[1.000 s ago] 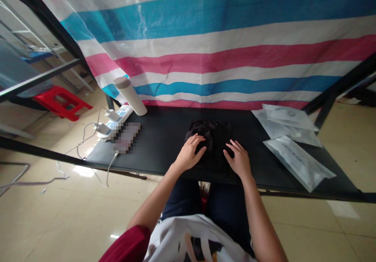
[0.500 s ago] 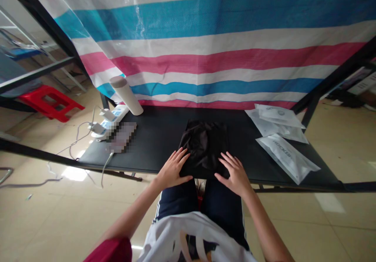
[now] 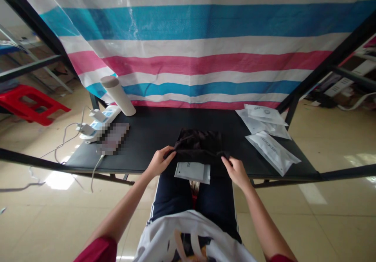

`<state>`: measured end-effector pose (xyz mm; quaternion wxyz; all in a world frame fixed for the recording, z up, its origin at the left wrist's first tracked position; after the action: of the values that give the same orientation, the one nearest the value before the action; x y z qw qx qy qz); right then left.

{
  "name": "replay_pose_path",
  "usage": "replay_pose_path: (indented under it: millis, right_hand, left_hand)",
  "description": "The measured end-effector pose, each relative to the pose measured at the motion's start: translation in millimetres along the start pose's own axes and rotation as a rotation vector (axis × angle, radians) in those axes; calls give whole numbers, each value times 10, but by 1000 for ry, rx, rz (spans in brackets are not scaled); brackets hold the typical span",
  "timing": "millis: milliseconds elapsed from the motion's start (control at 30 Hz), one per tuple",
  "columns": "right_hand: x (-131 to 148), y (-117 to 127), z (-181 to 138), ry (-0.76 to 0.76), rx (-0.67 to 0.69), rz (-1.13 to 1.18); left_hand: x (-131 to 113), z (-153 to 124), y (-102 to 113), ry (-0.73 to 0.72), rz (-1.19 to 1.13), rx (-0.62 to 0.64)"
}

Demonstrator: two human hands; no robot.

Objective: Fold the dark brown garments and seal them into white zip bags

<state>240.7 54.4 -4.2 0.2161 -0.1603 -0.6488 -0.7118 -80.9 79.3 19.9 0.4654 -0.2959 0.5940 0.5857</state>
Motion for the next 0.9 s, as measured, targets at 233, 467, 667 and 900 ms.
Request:
replay_pose_path:
  millis: [233,467,667,900]
  right_hand:
    - [-16,-72,405,-129,-65,-352]
    - [-151,-39,684,-189,-120,-229]
    - [-263,-207,1000,-244,67,-203]
    - [-382,-373,1070,-142,61,171]
  left_hand:
    - [102,519,-127,90,361,-142]
    - [355,682,-76,118,458,-93]
    - [468,823,-215,99,502,66]
    - [384,764,-273,37,89,106]
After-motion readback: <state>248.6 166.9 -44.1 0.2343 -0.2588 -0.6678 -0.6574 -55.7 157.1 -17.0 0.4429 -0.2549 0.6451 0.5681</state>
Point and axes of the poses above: each hand's wrist, its own z-axis towards the middle knuckle, its own y-axis out of the back of the hand, x = y × z, the point moved 8 cm from there along z, towards the middle knuckle, and after that the axes turned 13 degrees about -z, right-handed, at the moved point
